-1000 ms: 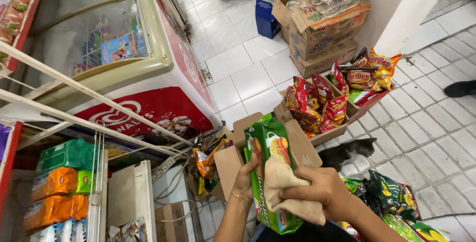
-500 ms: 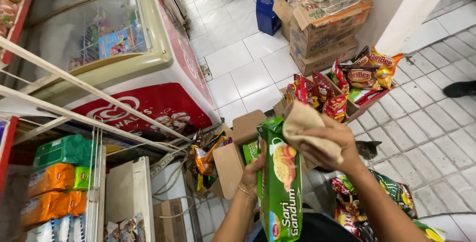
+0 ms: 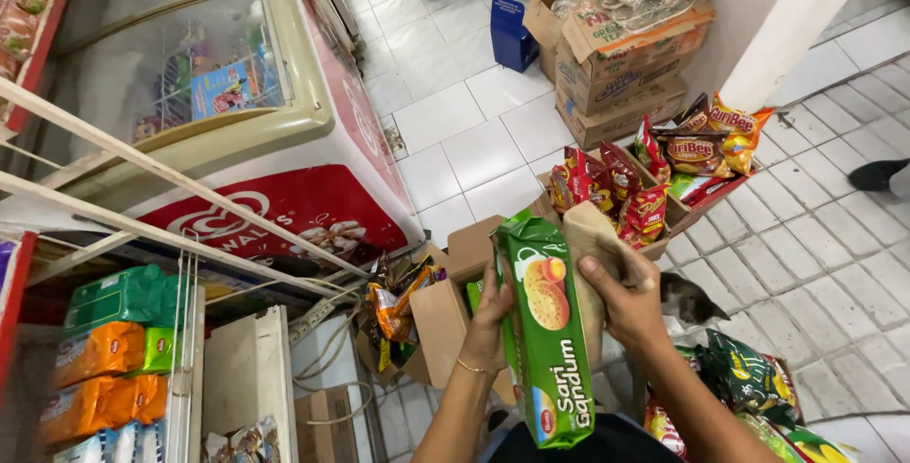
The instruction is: The person wipes down biscuit packages and stocks them on store shelves.
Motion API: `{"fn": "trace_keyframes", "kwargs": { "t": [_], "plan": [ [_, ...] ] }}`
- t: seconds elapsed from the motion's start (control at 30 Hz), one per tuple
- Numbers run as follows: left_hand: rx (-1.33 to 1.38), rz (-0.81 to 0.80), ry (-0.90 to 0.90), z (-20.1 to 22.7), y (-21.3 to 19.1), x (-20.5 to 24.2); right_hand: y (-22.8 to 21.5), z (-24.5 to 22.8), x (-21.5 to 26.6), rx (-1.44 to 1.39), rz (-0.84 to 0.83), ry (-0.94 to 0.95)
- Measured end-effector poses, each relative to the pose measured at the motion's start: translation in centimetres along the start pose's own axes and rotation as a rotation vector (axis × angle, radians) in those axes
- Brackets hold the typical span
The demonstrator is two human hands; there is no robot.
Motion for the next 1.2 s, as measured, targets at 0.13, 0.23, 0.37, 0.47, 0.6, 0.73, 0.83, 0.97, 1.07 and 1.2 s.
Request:
{"fn": "trace_keyframes", "kwargs": {
  "t": [0.13,0.23,0.37,0.47,0.6,0.73,0.83,0.97,1.07,1.2],
  "plan": [
    [-0.28,0.132,0.125,1.8,2.0,0.4,-0.5,1.4,0.3,-0.004,0.111,0.022],
    [-0.528,0.301,0.168,2.9,3.4,1.3,-0.1,1.3,0.9,-0.003,0.129,0.055],
    [-0.231,0.045,0.079,0.7,0.1,1.8,2.4,-0.1,0.9,0.153,0.006,0.02],
    [-0.007,-0.118,-0.033,-0.5,-1.5,2.5,3.6,-0.2,0.5,0.202,-0.057,0.025],
    [0.057,-0.035,-0.034,-1.3,-5.1,2.2,6.0,-1.6,-0.1,0.183,-0.244,0.028],
    [0.338,-0.05,-0.019,-0.3,-3.3,1.4,7.2,-3.6,1.1,0.385,-0.326,-0.028],
    [0.393,-0.058,0.069,0.9,-3.1,1.1,8.1,-4.9,2.7,0.56,-0.404,0.002],
    [0.354,0.015,0.222,2.3,-5.6,0.5,9.5,-6.8,5.3,0.655,-0.573,0.004],
    [0.384,0.017,0.3,3.8,-4.5,0.6,9.8,-7.6,6.6,0.685,-0.65,-0.147],
    [0.425,-0.067,0.281,3.5,-3.5,0.7,9.8,-8.4,7.1,0.623,-0.685,-0.128]
  ]
}}
Point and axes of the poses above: each hand's wrist, its own x-axis away from the middle knuckle, its own y-axis out of the palm, z = x × y, the point moved 6 cm from there along -x, towards the middle knuckle, and after that the axes turned 4 degrees about -y, right-handed, at the moved point
